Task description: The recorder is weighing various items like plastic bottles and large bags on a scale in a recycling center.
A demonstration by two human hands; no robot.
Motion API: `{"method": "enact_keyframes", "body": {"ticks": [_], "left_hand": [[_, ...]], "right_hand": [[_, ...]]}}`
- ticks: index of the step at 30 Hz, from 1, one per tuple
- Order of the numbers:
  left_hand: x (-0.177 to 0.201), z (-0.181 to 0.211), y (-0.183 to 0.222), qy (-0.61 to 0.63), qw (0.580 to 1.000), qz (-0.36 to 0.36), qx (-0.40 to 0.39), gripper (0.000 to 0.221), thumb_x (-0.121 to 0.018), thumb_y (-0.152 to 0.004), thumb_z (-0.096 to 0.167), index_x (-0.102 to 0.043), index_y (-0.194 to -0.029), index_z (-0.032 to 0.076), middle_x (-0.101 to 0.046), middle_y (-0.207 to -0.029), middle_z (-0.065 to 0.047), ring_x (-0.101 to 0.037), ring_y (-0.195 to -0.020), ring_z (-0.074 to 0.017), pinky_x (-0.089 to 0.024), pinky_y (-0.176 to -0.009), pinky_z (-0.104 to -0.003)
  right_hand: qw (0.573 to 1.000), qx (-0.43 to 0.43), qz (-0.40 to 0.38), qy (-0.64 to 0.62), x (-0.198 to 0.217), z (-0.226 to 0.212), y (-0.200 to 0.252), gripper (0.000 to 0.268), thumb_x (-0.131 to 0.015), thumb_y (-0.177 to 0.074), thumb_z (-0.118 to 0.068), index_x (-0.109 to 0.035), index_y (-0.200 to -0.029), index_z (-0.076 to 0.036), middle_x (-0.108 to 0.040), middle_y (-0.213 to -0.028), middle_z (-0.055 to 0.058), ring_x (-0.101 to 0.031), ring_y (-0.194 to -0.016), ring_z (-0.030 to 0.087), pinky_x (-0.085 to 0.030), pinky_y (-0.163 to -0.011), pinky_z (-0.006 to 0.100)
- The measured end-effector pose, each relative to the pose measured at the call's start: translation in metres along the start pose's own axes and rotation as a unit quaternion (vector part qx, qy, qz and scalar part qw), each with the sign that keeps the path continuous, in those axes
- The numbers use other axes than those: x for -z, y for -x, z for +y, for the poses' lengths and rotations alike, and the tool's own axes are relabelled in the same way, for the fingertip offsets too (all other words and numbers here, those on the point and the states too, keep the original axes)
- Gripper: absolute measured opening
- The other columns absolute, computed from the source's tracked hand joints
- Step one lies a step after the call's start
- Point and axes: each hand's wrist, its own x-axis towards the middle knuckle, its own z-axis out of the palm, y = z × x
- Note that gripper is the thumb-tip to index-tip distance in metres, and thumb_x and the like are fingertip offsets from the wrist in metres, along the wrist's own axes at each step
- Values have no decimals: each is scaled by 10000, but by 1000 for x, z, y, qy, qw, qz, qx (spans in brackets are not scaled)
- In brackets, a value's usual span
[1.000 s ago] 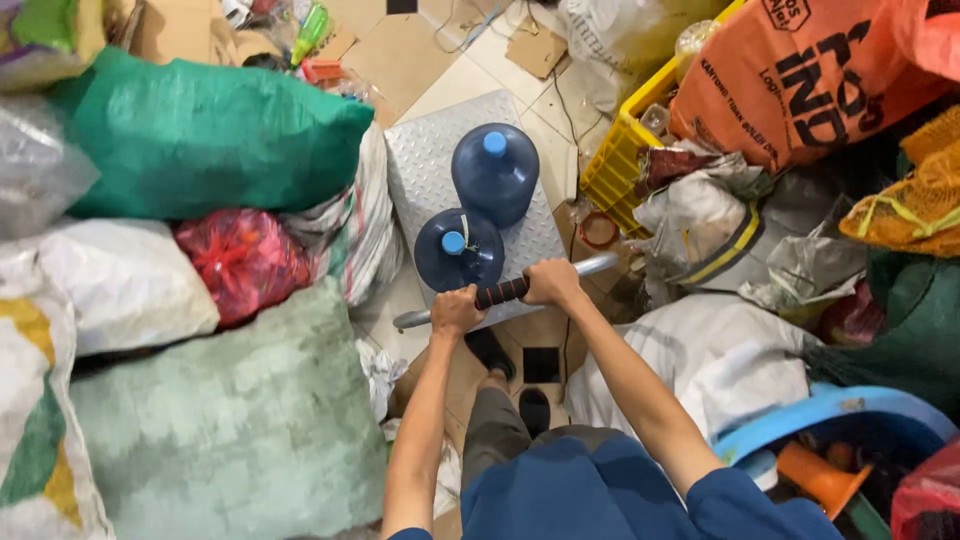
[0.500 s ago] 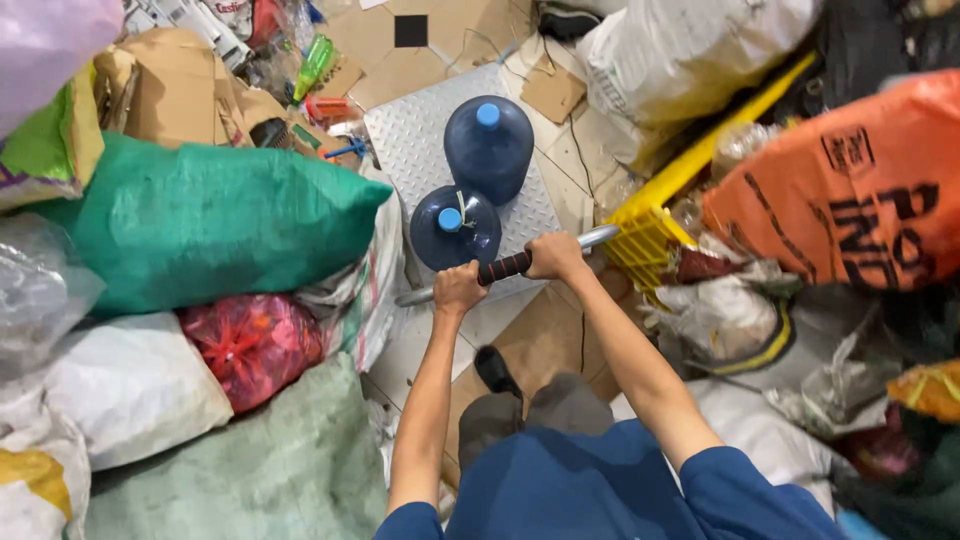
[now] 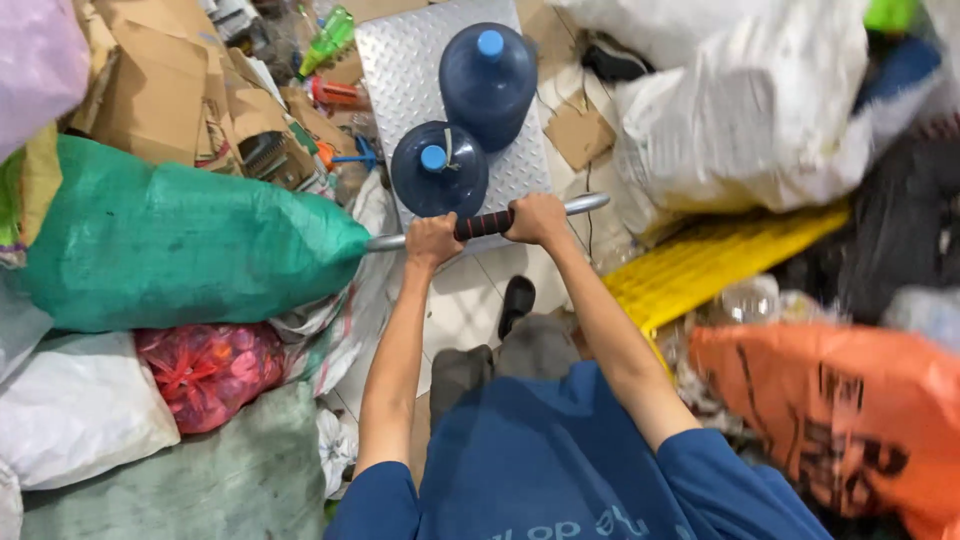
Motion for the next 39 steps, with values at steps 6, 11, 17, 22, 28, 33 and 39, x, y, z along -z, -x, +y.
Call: {"method": "enact_keyframes", "body": {"ticks": [6,11,17,22,28,33,39], "left_hand": [[-9,-34,-108,-6,1000,11,7,260,-810,-711,303,-668,-797,103,-729,-752,-121,-707,-642,-361,-560,-580,-490],[11,-82,-184,-26,999,-5,18,254,-804,-663,288,-689,-807,114,-724,-734,-130,-710,-647,-368,-560,-575,-490],[47,-150,-267,-46,999,-1,19,226,-801,-713,301,-691,-788,118,-720,-720,-138,-706,-642,-375,-554,-579,-502],[61,-213,-330,-58,998,-11,10,203,-783,-735,285,-701,-828,124,-718,-732,-137,-707,-651,-367,-556,-600,-497],[78,-283,-403,-56,998,-40,16,230,-799,-711,285,-696,-822,112,-725,-756,-143,-715,-690,-372,-550,-591,-499],[112,-325,-464,-44,988,-141,51,307,-806,-686,299,-764,-954,155,-742,-842,-183,-721,-803,-390,-567,-729,-507],[112,-432,-539,350,897,-251,97,762,-990,-573,367,-705,-1196,34,-741,-1132,-161,-700,-1021,-269,-545,-899,-409]], "right_hand": [[1000,-7,-15,-6,36,37,-108,286,-769,-638,-415,-810,-794,-179,-722,-728,157,-722,-713,371,-579,-679,487],[1000,-2,-5,-6,54,39,-194,279,-763,-650,-405,-802,-781,-162,-719,-722,166,-720,-703,377,-578,-665,486],[1000,-11,1,-29,71,22,-292,287,-761,-665,-404,-798,-787,-147,-717,-725,181,-719,-700,391,-571,-670,496],[999,-6,1,-49,83,13,-374,291,-762,-652,-384,-804,-813,-145,-720,-744,195,-720,-714,402,-575,-682,499],[998,-3,-8,-57,91,-5,-466,331,-794,-647,-409,-804,-822,-128,-723,-773,208,-724,-729,406,-585,-692,501],[996,-29,-19,-88,94,-15,-533,342,-804,-650,-389,-795,-838,-104,-736,-784,206,-733,-750,405,-589,-726,509],[988,8,-76,-137,89,-40,-597,406,-804,-658,-388,-753,-899,-65,-737,-810,207,-735,-770,400,-588,-706,525]]}}
